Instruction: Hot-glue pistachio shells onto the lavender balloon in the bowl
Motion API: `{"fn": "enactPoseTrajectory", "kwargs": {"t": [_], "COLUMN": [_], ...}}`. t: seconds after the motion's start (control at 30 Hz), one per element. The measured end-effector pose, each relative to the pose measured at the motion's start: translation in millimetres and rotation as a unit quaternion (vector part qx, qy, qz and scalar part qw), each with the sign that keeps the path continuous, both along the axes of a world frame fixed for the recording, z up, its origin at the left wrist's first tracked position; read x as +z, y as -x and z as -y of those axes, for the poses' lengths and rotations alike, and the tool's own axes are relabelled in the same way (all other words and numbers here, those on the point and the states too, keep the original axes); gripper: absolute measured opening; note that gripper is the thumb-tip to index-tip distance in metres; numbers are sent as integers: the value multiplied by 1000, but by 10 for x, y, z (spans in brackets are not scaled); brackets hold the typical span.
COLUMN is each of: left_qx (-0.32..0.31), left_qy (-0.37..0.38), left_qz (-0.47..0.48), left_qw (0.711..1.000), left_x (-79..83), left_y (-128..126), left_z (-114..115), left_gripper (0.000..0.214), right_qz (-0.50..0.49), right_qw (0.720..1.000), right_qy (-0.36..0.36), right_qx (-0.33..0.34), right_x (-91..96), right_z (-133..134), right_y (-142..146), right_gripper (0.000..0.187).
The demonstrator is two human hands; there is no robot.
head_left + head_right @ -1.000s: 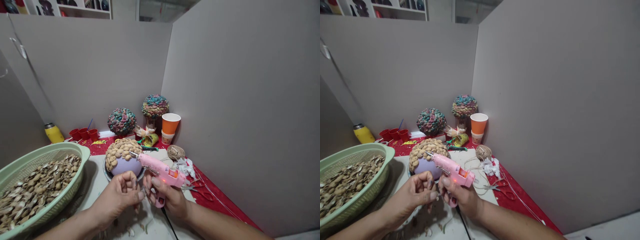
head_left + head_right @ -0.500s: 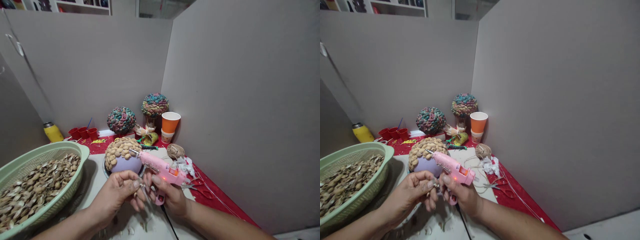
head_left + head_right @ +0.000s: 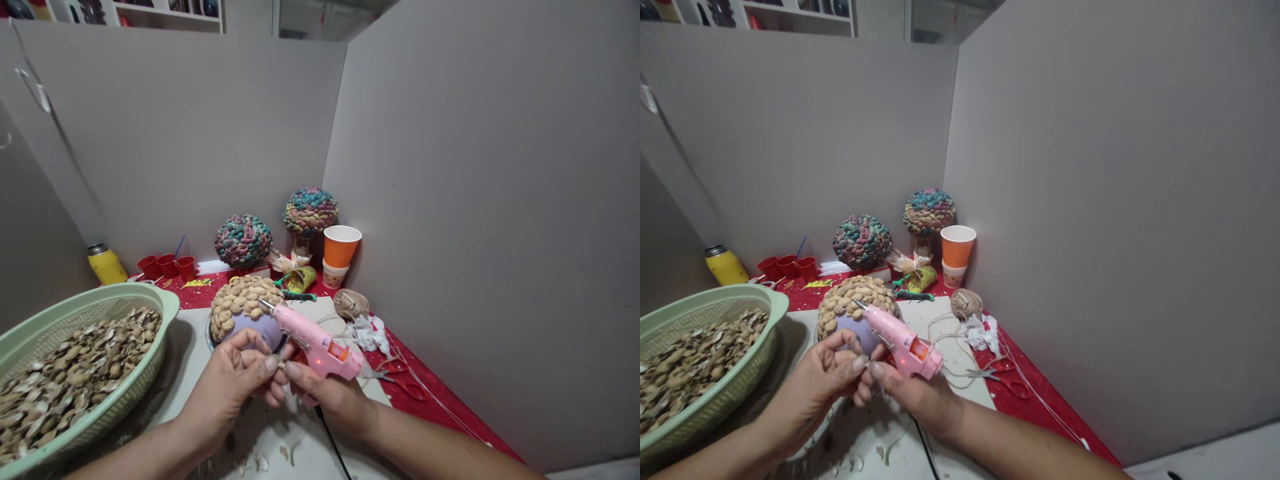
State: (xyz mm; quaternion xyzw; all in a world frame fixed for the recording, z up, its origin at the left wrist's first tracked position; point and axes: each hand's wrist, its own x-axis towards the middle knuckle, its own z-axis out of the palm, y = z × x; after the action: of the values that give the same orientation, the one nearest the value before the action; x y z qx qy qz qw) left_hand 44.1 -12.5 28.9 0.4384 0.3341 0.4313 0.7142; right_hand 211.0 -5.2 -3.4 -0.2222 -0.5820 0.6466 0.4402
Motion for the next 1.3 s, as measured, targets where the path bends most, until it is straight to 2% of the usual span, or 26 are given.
{"fn": "enactPoseTrajectory", "kwargs": {"t": [0.1, 0.2, 0.3, 0.47, 0.57, 0.63, 0.7, 0.8, 0.87, 0.97, 1.13, 1.2, 1.3], "left_qx": [1, 2, -7, -47, -55, -80, -132, -182, -162, -93, -37, -27, -14], "left_qy": [-10, 1, 44, 101, 114, 117, 111, 60, 25, 0, -12, -14, -20], "left_qz": [-10, -7, 9, 41, 40, 42, 37, -14, -44, -33, -10, -18, -27], "left_qw": [1000, 1000, 999, 993, 991, 989, 984, 981, 986, 995, 999, 999, 999], "left_x": [-10, -4, 7, 6, 19, 38, 58, 84, 92, 82, 31, 10, -15], "left_y": [-19, -30, -23, 6, 11, 8, 4, -3, -6, -11, -22, -26, -32], "left_z": [1, 7, 4, -26, -2, 59, 144, 243, 251, 189, 113, 117, 126], "left_gripper": [38, 39, 39, 37, 36, 36, 38, 54, 55, 47, 43, 42, 44], "right_qz": [19, -9, -8, 70, 107, 108, 96, 82, 88, 102, 55, 70, 102], "right_qw": [999, 1000, 1000, 991, 984, 984, 985, 984, 984, 984, 995, 993, 988], "right_qy": [-4, 1, -7, -83, -110, -98, -50, 13, 3, -29, 11, 19, -23], "right_qx": [35, 16, 13, -79, -86, -106, -138, -160, -152, -140, -77, -89, -117], "right_x": [12, -30, -70, 6, 85, 96, 64, -16, -52, -53, -6, -24, -99], "right_z": [7, 5, -7, 2, 17, 7, -19, -55, -57, -24, 46, 57, 50], "right_y": [24, 35, 15, -62, -82, -76, -62, -49, -53, -62, -50, -58, -90], "right_gripper": [44, 38, 36, 37, 39, 40, 43, 50, 54, 52, 44, 43, 40]}}
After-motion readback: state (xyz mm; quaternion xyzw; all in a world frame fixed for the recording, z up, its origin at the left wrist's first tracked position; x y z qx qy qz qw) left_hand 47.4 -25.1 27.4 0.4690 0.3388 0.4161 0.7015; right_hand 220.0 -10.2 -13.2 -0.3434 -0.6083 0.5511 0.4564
